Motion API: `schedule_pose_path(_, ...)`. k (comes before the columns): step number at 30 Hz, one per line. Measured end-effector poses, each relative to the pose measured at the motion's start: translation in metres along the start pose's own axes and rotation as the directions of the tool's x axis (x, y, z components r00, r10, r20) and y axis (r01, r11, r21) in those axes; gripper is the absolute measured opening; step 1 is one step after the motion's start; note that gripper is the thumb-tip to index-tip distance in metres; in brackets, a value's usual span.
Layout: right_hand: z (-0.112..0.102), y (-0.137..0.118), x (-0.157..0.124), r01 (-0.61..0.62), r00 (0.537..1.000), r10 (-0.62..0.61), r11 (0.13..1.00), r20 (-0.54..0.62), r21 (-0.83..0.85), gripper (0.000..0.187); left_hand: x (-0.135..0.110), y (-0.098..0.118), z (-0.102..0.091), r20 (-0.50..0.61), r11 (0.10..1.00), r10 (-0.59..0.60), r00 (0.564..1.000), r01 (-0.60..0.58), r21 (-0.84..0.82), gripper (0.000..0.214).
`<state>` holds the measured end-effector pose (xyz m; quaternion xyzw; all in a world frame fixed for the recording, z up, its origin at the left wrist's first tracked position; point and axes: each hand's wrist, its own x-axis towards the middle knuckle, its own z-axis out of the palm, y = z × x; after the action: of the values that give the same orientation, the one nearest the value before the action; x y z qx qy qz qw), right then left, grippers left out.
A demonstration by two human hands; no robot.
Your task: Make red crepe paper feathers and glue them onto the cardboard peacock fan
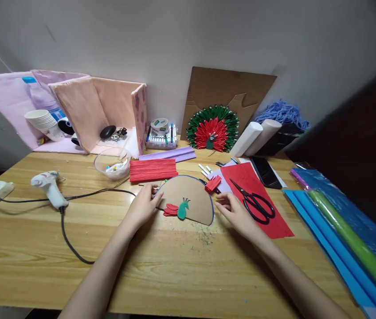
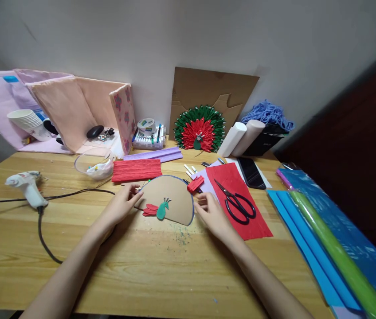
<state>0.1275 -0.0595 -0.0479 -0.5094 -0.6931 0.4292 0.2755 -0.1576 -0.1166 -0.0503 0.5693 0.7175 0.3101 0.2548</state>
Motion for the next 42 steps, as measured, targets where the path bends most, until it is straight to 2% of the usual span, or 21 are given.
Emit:
schedule_pose_path(3, -0.008, 0.015, -0.01, -0.157, 0.987, 0.159, 0.969, 0.005, 0.193, 0.03, 0.004, -0.002, 0.005, 0.023, 0.996, -0.038, 0.999, 0.039, -0.08, 0.033)
schedule_pose_path(7, -0.006, 0.007, -0.011, -0.223, 0.975, 0.201, 0.898, 0.098, 0.38, 0.032, 0.009, -0.002, 0.002, 0.084, 0.954, -0.074, 0.994, 0.095, -0.283, 0.03)
schedule_pose_path(12, -0.001, -0.01, 0.002, -0.278, 0.96, 0.249, 0.814, 0.127, 0.509, 0.028, 0.006, 0.006, -0.02, 0.12, 0.85, -0.211, 0.97, 0.243, -0.468, 0.038)
schedule_pose_path(14, -0.001, -0.015, 0.008, -0.314, 0.949, 0.238, 0.769, 0.207, 0.556, 0.03, 0.004, 0.011, -0.028, 0.125, 0.818, -0.236, 0.964, 0.266, -0.511, 0.04)
schedule_pose_path(17, -0.002, -0.019, 0.014, -0.332, 0.927, 0.143, 0.74, 0.346, 0.585, 0.037, 0.002, 0.018, -0.032, 0.102, 0.792, -0.241, 0.965, 0.256, -0.554, 0.041)
schedule_pose_path(20, -0.004, -0.017, 0.017, -0.265, 0.945, 0.093, 0.779, 0.314, 0.568, 0.033, 0.002, 0.021, -0.024, 0.127, 0.78, -0.213, 0.969, 0.247, -0.576, 0.042)
schedule_pose_path(23, -0.008, -0.011, 0.019, -0.245, 0.957, 0.109, 0.804, 0.269, 0.542, 0.034, 0.002, 0.018, -0.013, 0.155, 0.799, -0.15, 0.977, 0.212, -0.562, 0.041)
schedule_pose_path(27, -0.011, 0.001, 0.02, -0.267, 0.955, 0.147, 0.803, 0.257, 0.534, 0.038, -0.002, 0.013, -0.004, -0.063, 0.911, -0.092, 0.994, 0.059, -0.409, 0.038)
schedule_pose_path(29, -0.01, 0.008, 0.02, -0.281, 0.954, 0.169, 0.799, 0.249, 0.531, 0.043, -0.005, 0.015, -0.003, -0.096, 0.961, -0.028, 0.995, 0.0, -0.277, 0.033)
schedule_pose_path(34, -0.003, 0.019, 0.02, -0.223, 0.975, 0.184, 0.847, 0.128, 0.482, 0.048, -0.011, 0.026, -0.001, 0.003, 0.992, 0.116, 0.993, -0.116, -0.04, 0.024)
schedule_pose_path(38, -0.003, 0.021, 0.02, -0.184, 0.983, 0.154, 0.844, 0.101, 0.504, 0.044, -0.014, 0.034, 0.001, 0.08, 0.989, 0.146, 0.986, -0.146, -0.011, 0.027)
schedule_pose_path(42, -0.003, 0.022, 0.021, -0.16, 0.987, 0.154, 0.838, 0.055, 0.521, 0.044, -0.015, 0.037, 0.003, 0.052, 0.987, 0.159, 0.986, -0.159, -0.003, 0.026)
